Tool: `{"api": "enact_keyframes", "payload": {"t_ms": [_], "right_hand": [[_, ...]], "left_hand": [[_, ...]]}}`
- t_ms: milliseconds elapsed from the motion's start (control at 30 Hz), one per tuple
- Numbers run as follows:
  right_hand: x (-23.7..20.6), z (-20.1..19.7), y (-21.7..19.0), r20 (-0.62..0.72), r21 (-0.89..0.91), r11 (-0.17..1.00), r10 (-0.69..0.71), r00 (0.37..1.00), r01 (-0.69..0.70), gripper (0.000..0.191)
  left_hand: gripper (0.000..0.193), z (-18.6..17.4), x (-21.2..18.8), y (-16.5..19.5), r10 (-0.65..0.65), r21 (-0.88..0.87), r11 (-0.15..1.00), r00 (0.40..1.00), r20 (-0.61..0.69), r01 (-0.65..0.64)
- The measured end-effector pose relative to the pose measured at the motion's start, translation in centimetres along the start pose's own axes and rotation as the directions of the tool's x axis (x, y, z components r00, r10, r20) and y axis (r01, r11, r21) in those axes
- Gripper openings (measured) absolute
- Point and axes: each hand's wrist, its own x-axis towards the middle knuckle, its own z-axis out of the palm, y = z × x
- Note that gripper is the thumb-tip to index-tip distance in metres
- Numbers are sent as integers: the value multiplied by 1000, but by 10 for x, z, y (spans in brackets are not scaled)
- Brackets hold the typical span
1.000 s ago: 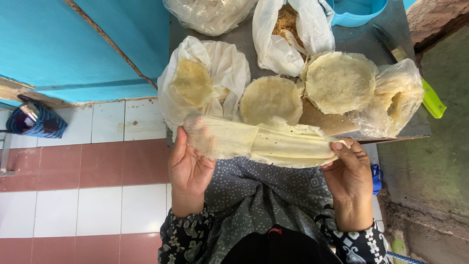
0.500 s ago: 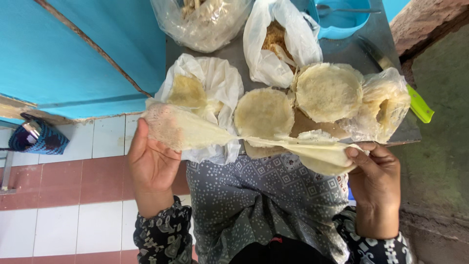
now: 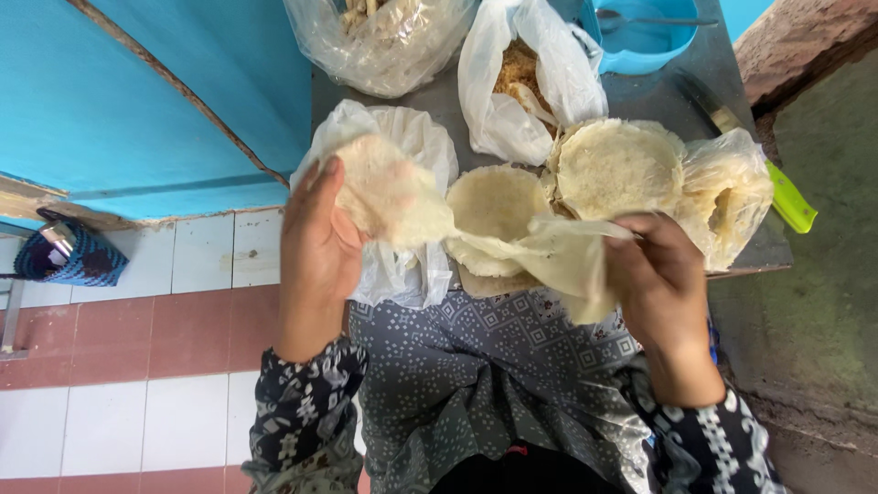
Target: The person sits at a small metal table and tears round flaky flatbreads into smaller pieces by hand, placing the torn pieces into plastic bags on the table. They work through the flatbreads one at a time, occasionally pressing a piece flat before tearing it.
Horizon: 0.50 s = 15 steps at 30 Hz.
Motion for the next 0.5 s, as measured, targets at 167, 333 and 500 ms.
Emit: {"api": "enact_keyframes", "payload": {"t_ms": [167,333,500], "right_hand": [[40,39,5,303,-240,966,-16,953,93,11],[113,72,44,209,-406,902,249,946,-148,13],[121,63,65,206,-539,836,245,947,-99,17]], "left_hand": [[24,1,-7,36,367,388,841,925,102,-377],[29,-8,41,9,244,749,648,969,-34,-137],[28,-23,57,-31,193,430,885,981,11,-179]]}}
